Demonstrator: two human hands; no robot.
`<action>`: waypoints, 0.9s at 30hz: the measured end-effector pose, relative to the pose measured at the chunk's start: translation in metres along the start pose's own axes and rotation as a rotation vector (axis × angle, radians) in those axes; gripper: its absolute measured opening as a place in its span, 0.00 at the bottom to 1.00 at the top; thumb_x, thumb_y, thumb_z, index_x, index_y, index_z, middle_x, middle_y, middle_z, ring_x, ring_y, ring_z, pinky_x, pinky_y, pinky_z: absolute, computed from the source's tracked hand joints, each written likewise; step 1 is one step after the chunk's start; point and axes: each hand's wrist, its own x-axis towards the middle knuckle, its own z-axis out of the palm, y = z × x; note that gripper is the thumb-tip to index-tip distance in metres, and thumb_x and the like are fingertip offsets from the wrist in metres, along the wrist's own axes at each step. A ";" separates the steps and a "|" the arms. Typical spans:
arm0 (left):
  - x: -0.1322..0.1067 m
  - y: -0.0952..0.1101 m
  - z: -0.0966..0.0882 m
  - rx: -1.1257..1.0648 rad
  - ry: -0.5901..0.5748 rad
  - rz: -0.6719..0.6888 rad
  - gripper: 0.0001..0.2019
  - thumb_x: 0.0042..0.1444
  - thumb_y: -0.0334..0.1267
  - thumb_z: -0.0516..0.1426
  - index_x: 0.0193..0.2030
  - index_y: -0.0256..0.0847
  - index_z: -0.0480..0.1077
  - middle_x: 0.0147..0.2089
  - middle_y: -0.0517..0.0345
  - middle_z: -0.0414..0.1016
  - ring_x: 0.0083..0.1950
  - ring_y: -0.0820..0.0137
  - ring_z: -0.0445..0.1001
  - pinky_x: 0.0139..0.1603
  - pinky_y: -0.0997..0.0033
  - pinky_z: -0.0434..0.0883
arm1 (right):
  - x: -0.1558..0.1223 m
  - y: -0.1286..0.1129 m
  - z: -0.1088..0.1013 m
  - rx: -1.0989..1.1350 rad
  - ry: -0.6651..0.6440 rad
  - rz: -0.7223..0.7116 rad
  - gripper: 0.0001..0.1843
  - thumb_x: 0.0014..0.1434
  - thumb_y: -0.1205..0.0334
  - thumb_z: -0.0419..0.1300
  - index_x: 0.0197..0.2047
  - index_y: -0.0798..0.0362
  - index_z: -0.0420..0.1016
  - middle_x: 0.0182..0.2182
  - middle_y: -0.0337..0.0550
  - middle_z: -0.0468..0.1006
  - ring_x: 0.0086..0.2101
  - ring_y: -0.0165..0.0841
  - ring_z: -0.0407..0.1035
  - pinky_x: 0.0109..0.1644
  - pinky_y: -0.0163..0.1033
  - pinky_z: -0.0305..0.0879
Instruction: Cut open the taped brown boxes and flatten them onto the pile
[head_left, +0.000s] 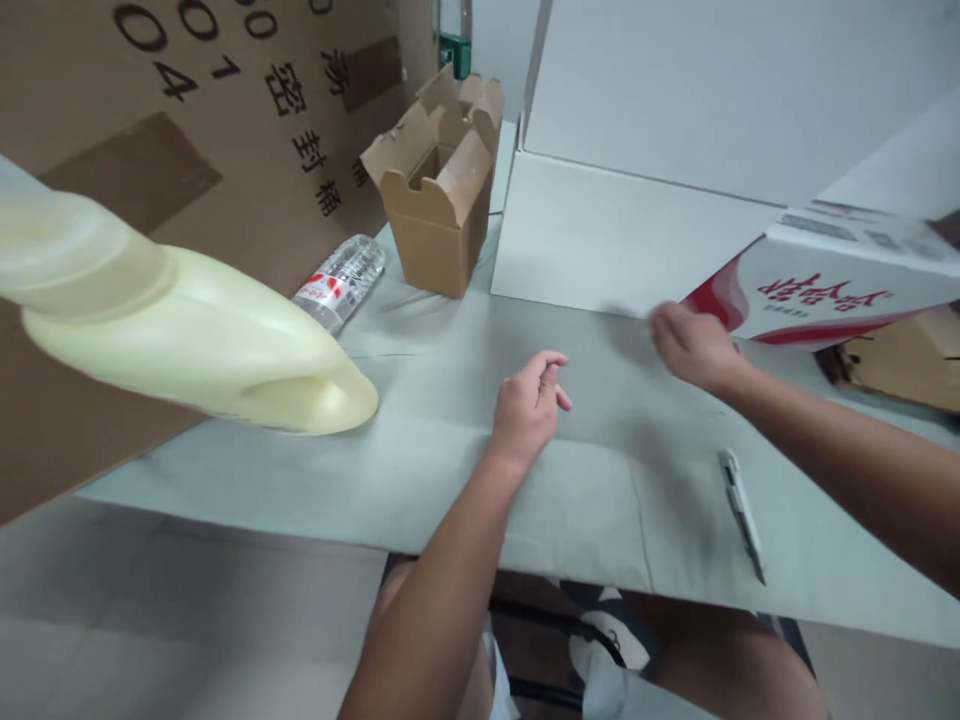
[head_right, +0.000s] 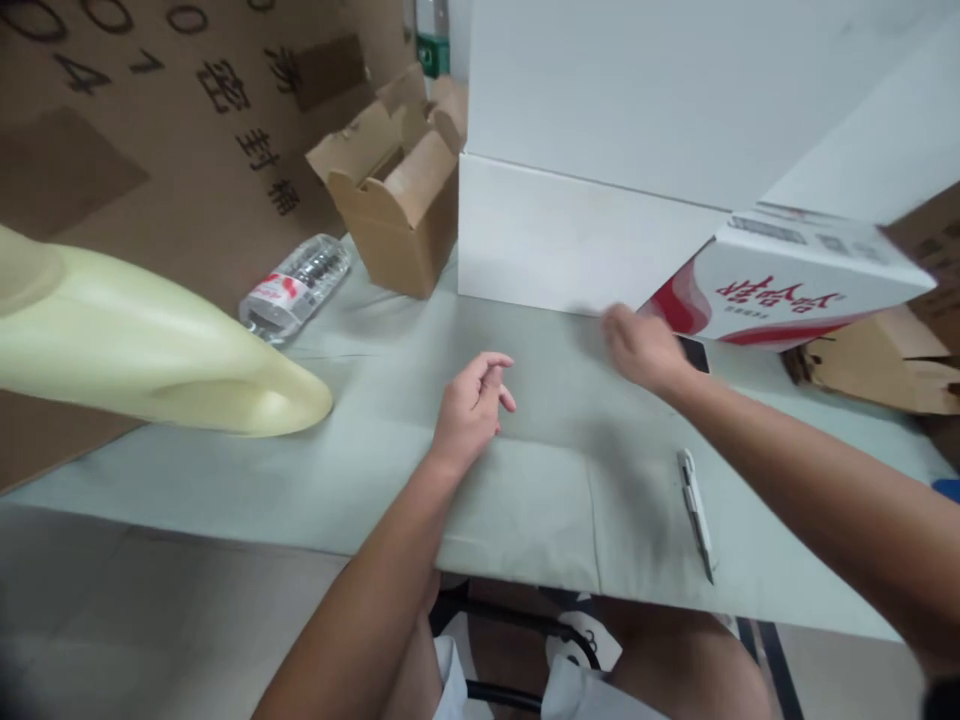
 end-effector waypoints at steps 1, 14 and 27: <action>0.002 0.000 -0.003 -0.017 0.072 0.037 0.12 0.72 0.38 0.49 0.51 0.44 0.74 0.25 0.64 0.75 0.20 0.76 0.65 0.25 0.76 0.65 | 0.012 -0.031 0.003 0.034 -0.040 -0.087 0.15 0.62 0.69 0.53 0.49 0.49 0.76 0.37 0.48 0.83 0.32 0.37 0.75 0.40 0.41 0.69; 0.016 -0.003 -0.039 -0.143 0.668 0.307 0.13 0.57 0.27 0.52 0.44 0.44 0.73 0.45 0.53 0.78 0.42 0.68 0.77 0.42 0.69 0.73 | 0.124 -0.244 0.038 0.403 0.132 -0.599 0.18 0.61 0.71 0.56 0.53 0.56 0.78 0.66 0.48 0.73 0.64 0.42 0.71 0.73 0.46 0.66; 0.007 0.014 -0.054 -0.302 0.902 0.482 0.08 0.69 0.41 0.50 0.52 0.47 0.62 0.56 0.51 0.68 0.65 0.58 0.68 0.70 0.51 0.63 | -0.114 -0.086 -0.024 0.592 0.324 -0.594 0.13 0.63 0.71 0.61 0.31 0.49 0.82 0.33 0.45 0.86 0.36 0.36 0.83 0.33 0.35 0.81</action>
